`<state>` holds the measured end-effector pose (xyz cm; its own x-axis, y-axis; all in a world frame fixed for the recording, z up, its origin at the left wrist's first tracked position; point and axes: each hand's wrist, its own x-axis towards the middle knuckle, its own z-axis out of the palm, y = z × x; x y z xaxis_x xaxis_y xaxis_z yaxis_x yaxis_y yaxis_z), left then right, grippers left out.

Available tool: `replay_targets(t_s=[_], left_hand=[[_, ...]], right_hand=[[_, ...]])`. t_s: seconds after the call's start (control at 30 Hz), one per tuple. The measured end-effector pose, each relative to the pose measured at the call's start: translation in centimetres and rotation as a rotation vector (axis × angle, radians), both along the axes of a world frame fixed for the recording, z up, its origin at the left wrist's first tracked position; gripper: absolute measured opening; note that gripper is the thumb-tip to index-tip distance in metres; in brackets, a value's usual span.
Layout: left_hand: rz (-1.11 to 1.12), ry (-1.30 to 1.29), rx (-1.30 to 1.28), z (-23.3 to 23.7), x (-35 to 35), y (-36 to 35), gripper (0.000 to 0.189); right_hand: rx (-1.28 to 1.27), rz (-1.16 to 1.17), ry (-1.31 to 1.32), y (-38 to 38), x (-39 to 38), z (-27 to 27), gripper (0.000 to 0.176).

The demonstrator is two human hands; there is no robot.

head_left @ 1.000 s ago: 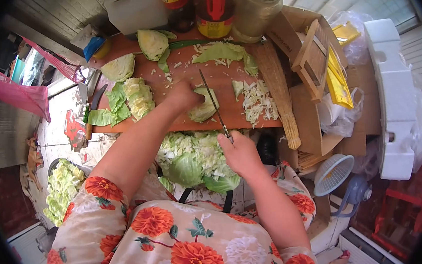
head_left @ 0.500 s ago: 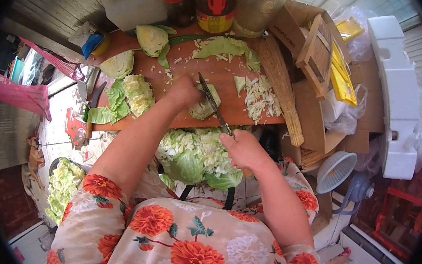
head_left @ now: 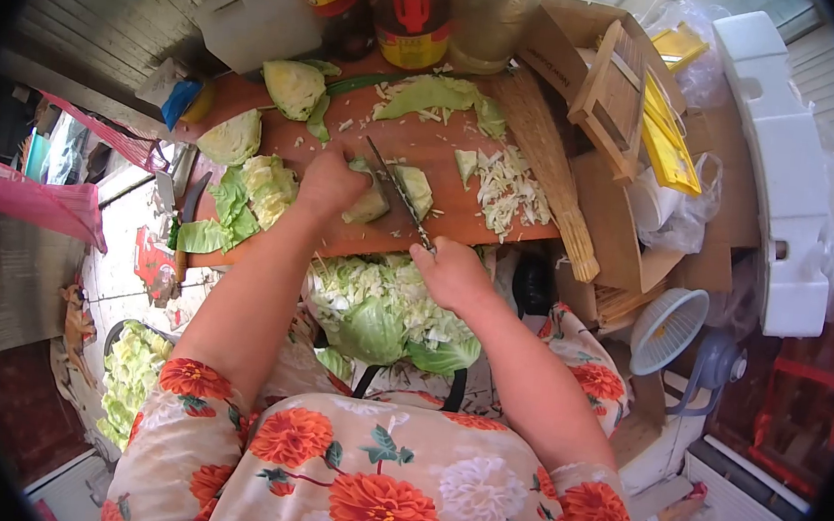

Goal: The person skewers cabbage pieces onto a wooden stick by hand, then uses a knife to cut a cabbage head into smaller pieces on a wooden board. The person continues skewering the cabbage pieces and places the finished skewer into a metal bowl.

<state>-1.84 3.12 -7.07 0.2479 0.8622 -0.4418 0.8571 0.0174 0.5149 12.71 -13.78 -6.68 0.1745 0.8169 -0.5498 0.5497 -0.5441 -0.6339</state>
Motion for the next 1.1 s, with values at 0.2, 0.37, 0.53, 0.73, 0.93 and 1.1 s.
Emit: replay_targets(t_s=[0.2, 0.37, 0.53, 0.73, 0.93, 1.1], left_hand=[[-0.172, -0.167, 0.492, -0.3, 0.5, -0.3, 0.040], [-0.687, -0.158, 0.315, -2.2, 3.1, -1.5, 0.033], [-0.598, -0.048, 0.277, -3.0, 2.9, -1.8, 0.034], [-0.461, -0.020, 0.245, -2.9, 3.5, -3.3, 0.037], [-0.406, -0.024, 0.274, -2.8, 3.6, -3.7, 0.037], [-0.444, -0.017, 0.326, -3.1, 3.5, -3.4, 0.035]], right_hand=[[0.133, -0.084, 0.042, -1.4, -0.1, 1.7, 0.048], [0.213, -0.410, 0.297, -2.1, 1.0, 2.1, 0.043], [0.217, -0.347, 0.263, -3.2, 1.1, 2.3, 0.042], [0.162, -0.292, 0.235, -4.2, 0.3, 0.6, 0.034], [-0.020, -0.238, 0.207, -4.8, 0.3, -0.2, 0.052], [-0.056, -0.178, 0.245, -3.9, 1.5, -0.9, 0.039]])
